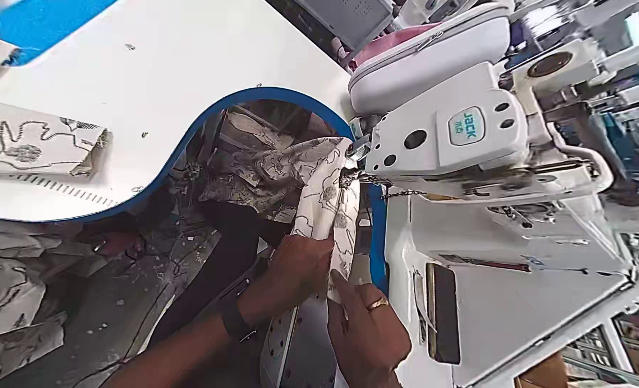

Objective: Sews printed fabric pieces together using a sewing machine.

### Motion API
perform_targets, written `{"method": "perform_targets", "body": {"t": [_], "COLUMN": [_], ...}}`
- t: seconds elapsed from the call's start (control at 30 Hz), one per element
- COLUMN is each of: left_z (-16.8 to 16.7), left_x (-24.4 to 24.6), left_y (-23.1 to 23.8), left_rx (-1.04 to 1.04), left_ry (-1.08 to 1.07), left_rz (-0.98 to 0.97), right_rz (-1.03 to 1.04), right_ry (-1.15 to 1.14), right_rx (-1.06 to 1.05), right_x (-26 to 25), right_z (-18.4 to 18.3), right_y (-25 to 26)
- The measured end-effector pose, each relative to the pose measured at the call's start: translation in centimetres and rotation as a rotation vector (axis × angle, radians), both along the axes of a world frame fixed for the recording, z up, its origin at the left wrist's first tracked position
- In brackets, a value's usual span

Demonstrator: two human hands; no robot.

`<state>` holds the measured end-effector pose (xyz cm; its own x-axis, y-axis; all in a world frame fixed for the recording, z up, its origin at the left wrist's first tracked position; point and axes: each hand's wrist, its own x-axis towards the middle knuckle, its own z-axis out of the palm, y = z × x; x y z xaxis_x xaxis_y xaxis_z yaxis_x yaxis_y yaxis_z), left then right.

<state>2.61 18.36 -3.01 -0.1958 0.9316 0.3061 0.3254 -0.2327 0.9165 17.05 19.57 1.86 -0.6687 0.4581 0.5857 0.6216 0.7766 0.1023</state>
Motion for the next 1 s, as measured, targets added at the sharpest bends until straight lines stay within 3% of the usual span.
{"method": "perform_targets", "body": {"t": [0.17,0.37,0.67,0.8,0.9,1.0], "left_z": [-0.6,-2.0,-1.1,-0.9,1.4,0.4], "left_x": [0.4,1.6,1.5,1.0,-2.5,-6.6], "left_y": [-0.2,2.5,5.7,5.1,5.4,10.5], "left_rx": [0.028,0.295,0.211,0.216,0.061,-0.275], "left_ry": [-0.103,0.015,0.244,0.264,0.08,-0.404], "left_rz": [0.014,0.277,0.45,0.361,0.227,0.041], "right_rz": [0.004,0.079,-0.035,-0.044,-0.06,-0.075], "right_ry": [0.109,0.286,0.117,0.091,0.052,0.004], "right_rx": [-0.049,-0.173,-0.256,-0.288,-0.302,-0.264], "right_x": [-0.3,-0.4,-1.9,-2.0,-2.5,-2.9], "right_z": [-1.0,-3.0,-2.3,-2.7,-3.1,-3.3], "right_y": [2.2,3.3,5.5,5.3,4.4,4.0]}}
